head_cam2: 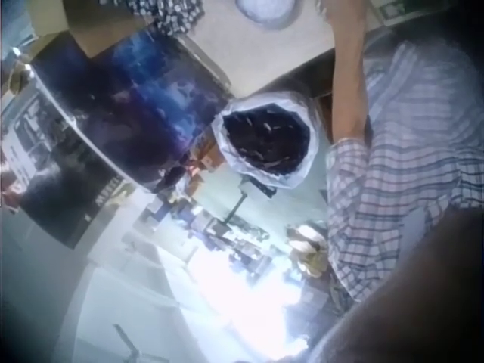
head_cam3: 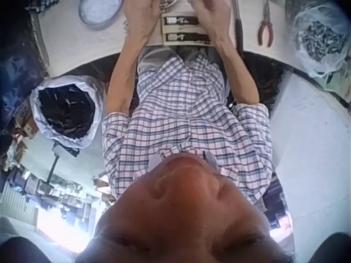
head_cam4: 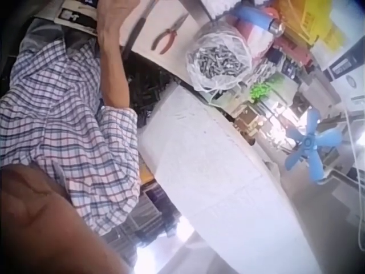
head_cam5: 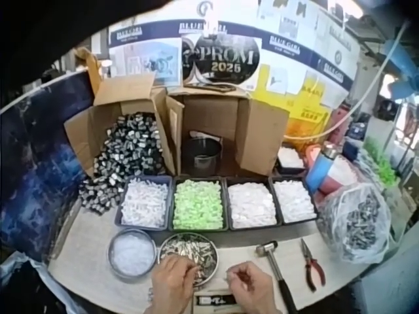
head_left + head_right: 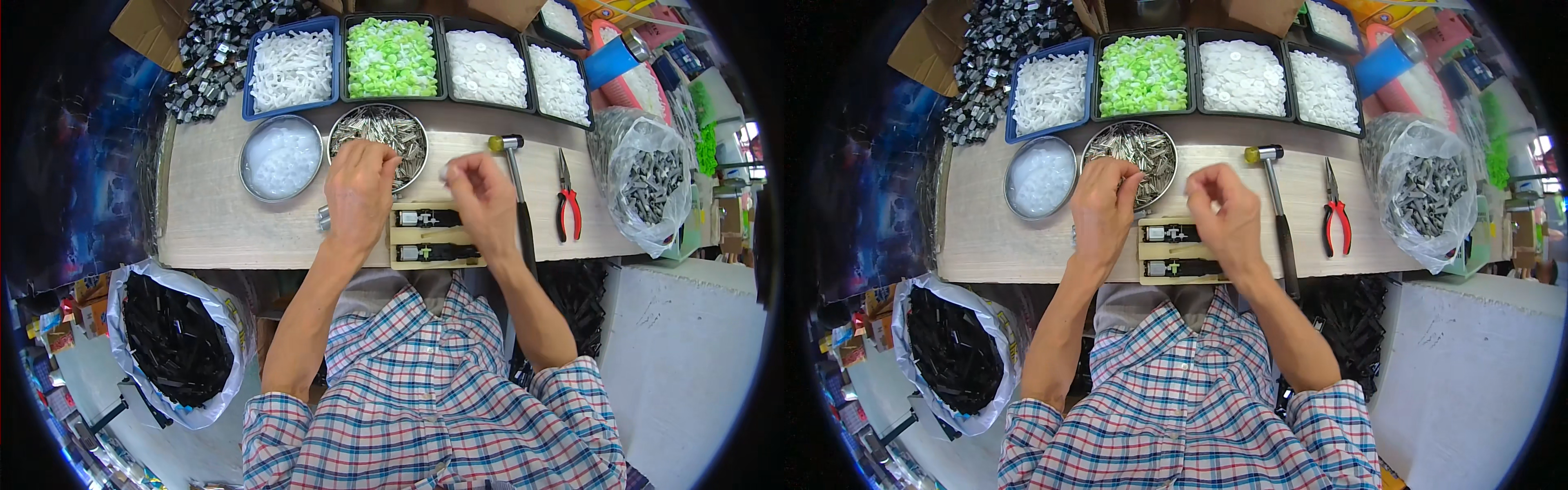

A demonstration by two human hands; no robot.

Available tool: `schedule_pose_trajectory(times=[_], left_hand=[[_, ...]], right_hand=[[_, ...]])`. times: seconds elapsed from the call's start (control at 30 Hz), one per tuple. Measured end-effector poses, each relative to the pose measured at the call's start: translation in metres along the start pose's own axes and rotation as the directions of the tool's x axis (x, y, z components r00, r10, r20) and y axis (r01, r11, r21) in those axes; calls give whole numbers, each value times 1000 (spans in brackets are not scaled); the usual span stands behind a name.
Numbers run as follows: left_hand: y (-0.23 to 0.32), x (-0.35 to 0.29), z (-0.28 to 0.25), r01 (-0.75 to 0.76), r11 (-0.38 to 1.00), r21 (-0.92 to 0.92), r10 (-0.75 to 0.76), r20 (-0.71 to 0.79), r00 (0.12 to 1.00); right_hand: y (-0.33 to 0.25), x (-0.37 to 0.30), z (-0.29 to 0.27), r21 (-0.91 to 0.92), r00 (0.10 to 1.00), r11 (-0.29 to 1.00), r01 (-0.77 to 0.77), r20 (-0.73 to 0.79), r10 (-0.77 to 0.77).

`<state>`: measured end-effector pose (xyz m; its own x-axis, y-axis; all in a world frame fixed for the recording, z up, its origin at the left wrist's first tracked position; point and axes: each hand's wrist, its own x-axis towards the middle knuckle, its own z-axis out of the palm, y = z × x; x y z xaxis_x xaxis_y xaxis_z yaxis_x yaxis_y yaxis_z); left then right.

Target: Assemble small plastic and metal components at a workbench in a production setting.

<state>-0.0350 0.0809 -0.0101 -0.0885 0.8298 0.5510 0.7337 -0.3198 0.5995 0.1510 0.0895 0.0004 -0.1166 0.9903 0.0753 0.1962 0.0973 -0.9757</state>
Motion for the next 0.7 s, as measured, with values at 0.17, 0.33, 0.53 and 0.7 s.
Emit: schedule_pose_trajectory(times=[0.17,0.33,0.53,0.7], left_hand=[[40,-23,-16,554,670,-494,-477,286,831],[64,-43,-22,628,295,-720,-541,416,731],[67,-55,-19,608,312,-731,-555,379,741],[69,-62,-17,501,638,-584,-469,221,855]], right_hand=[[-8,-32,12,317,973,921,-227,29,230],[-21,-49,16,398,940,853,-337,85,331],[-20,-55,19,416,942,846,-333,102,321],[-19,-58,20,430,944,843,-325,98,314]])
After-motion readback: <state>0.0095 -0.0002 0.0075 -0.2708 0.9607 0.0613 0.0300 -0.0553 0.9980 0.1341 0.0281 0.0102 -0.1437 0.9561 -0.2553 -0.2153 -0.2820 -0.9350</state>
